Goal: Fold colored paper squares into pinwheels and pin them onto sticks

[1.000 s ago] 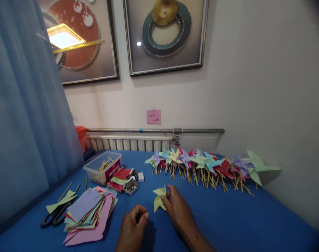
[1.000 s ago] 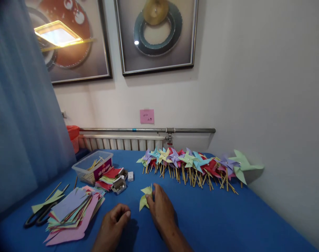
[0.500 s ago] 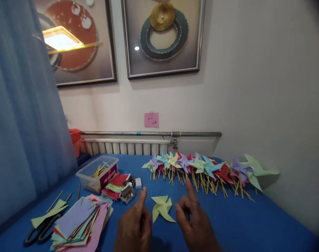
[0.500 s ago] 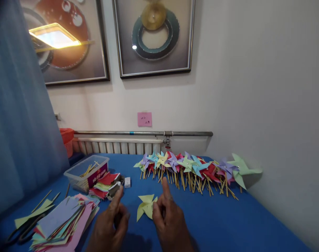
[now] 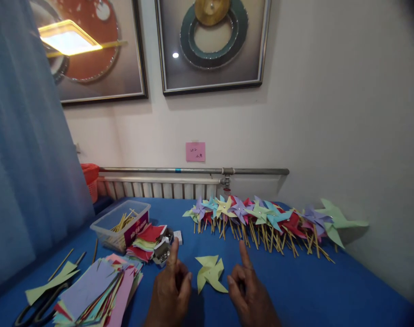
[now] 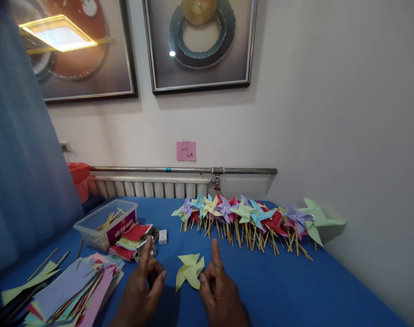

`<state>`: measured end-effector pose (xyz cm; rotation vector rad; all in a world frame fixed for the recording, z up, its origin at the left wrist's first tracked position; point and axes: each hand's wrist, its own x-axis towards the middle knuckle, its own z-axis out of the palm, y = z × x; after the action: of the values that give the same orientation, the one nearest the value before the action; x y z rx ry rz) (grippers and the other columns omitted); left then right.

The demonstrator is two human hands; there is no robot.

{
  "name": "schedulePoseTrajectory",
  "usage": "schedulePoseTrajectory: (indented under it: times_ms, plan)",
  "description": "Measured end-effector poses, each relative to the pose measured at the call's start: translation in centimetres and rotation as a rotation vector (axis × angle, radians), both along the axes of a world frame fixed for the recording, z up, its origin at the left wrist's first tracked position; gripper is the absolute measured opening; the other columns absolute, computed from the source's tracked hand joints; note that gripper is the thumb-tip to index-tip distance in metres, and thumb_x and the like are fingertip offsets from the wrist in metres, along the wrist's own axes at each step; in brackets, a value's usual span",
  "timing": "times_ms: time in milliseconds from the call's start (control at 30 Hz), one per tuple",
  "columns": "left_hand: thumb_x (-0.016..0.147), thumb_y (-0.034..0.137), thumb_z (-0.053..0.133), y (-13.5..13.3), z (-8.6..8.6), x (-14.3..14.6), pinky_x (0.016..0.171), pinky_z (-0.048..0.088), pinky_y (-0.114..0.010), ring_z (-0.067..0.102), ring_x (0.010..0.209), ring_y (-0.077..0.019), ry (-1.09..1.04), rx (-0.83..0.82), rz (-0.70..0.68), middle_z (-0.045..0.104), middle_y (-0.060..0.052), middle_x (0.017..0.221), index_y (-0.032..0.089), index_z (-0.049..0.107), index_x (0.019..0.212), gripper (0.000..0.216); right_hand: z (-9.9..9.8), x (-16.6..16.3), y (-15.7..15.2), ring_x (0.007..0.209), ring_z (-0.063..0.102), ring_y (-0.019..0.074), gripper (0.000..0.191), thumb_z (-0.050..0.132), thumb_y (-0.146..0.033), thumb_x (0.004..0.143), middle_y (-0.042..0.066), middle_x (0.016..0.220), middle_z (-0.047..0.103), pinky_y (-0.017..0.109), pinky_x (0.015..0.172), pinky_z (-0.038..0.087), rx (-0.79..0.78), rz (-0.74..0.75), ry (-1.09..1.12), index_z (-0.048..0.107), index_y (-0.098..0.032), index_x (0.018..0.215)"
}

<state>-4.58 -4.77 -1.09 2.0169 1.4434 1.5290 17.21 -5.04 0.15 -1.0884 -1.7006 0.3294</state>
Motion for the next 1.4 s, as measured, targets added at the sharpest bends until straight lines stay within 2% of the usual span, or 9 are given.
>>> schedulePoseTrajectory:
  times_ms: [233, 367, 500, 567, 633, 733, 900, 1167, 1400]
  plan:
    - [0.097, 0.019, 0.050, 0.0, 0.3, 0.0, 0.064, 0.050, -0.023, 0.059, 0.060, -0.0125, 0.006, 0.025, -0.042, 0.063, 0.004, 0.071, 0.017, 0.027, 0.164, 0.071, 0.1, -0.1, 0.1, 0.053, 0.052, 0.0151, 0.062, 0.044, -0.032, 0.102, -0.004, 0.069, 0.060, 0.026, 0.059, 0.048, -0.030, 0.019, -0.002, 0.034, -0.019, 0.162]
    - [0.098, 0.019, 0.049, 0.0, 0.2, 0.2, 0.062, 0.049, -0.023, 0.058, 0.058, -0.0122, 0.008, 0.042, -0.037, 0.062, 0.005, 0.071, 0.017, 0.024, 0.164, 0.071, 0.0, -0.2, 0.2, 0.053, 0.052, 0.0154, 0.060, 0.043, -0.034, 0.102, -0.004, 0.067, 0.058, 0.025, 0.057, 0.046, -0.052, 0.014, 0.016, 0.036, -0.018, 0.160]
    - [0.098, 0.020, 0.046, -0.1, 0.1, 0.3, 0.065, 0.048, -0.024, 0.060, 0.061, -0.0130, 0.014, 0.060, 0.009, 0.064, 0.004, 0.072, 0.016, 0.032, 0.160, 0.064, -0.3, -0.2, 0.3, 0.056, 0.054, 0.0155, 0.049, 0.044, -0.037, 0.102, -0.004, 0.068, 0.058, 0.025, 0.060, 0.046, -0.095, 0.028, 0.036, 0.053, -0.019, 0.146]
    - [0.098, 0.024, 0.046, -0.2, 0.1, 0.4, 0.064, 0.046, -0.024, 0.059, 0.059, -0.0134, 0.049, -0.002, 0.039, 0.064, 0.003, 0.069, 0.016, 0.054, 0.144, 0.047, -0.4, -0.3, 0.3, 0.060, 0.056, 0.0155, 0.036, 0.045, -0.040, 0.101, -0.003, 0.071, 0.061, 0.026, 0.063, 0.046, -0.137, 0.053, 0.027, 0.065, -0.021, 0.123]
    - [0.097, 0.029, 0.049, -0.4, 0.3, 0.5, 0.061, 0.041, -0.024, 0.059, 0.057, -0.0135, 0.157, -0.131, 0.033, 0.065, 0.001, 0.064, 0.018, 0.072, 0.109, 0.028, -0.5, -0.4, 0.4, 0.063, 0.057, 0.0153, 0.028, 0.047, -0.042, 0.100, -0.002, 0.070, 0.062, 0.026, 0.064, 0.044, -0.193, 0.107, -0.018, 0.065, -0.022, 0.093]
    - [0.090, 0.026, 0.058, -0.7, 0.7, 0.8, 0.060, 0.035, -0.025, 0.063, 0.062, -0.0146, 0.398, -0.354, -0.078, 0.072, -0.002, 0.068, 0.020, 0.072, 0.077, 0.020, -0.9, -0.9, 0.3, 0.060, 0.051, 0.0132, 0.027, 0.055, -0.033, 0.092, -0.004, 0.063, 0.055, 0.024, 0.059, 0.036, -0.296, 0.199, -0.149, 0.047, -0.023, 0.069]
    - [0.082, 0.020, 0.060, -1.4, 2.1, 1.5, 0.060, 0.033, -0.027, 0.064, 0.065, -0.0181, 0.665, -0.547, -0.188, 0.079, -0.006, 0.078, 0.021, 0.078, 0.082, 0.018, -1.7, -2.2, -0.1, 0.055, 0.038, 0.0099, 0.028, 0.057, -0.006, 0.068, -0.008, 0.057, 0.045, 0.025, 0.053, 0.023, -0.433, 0.224, -0.392, 0.035, -0.023, 0.064]
    - [0.080, 0.017, 0.059, -1.8, 3.1, 1.7, 0.060, 0.036, -0.027, 0.064, 0.067, -0.0184, 0.665, -0.582, -0.194, 0.079, -0.006, 0.079, 0.021, 0.079, 0.083, 0.021, -2.2, -2.5, 0.0, 0.055, 0.041, 0.0099, 0.027, 0.056, -0.004, 0.064, -0.008, 0.059, 0.049, 0.025, 0.054, 0.024, -0.397, 0.242, -0.417, 0.036, -0.023, 0.066]
    - [0.080, 0.018, 0.058, -1.3, 1.7, 1.4, 0.064, 0.040, -0.027, 0.070, 0.074, -0.0199, 0.683, -0.573, -0.184, 0.081, -0.007, 0.085, 0.022, 0.080, 0.087, 0.023, -2.2, -2.7, -0.1, 0.060, 0.048, 0.0119, 0.027, 0.059, -0.005, 0.065, -0.006, 0.066, 0.057, 0.025, 0.057, 0.027, -0.422, 0.223, -0.466, 0.041, -0.024, 0.071]
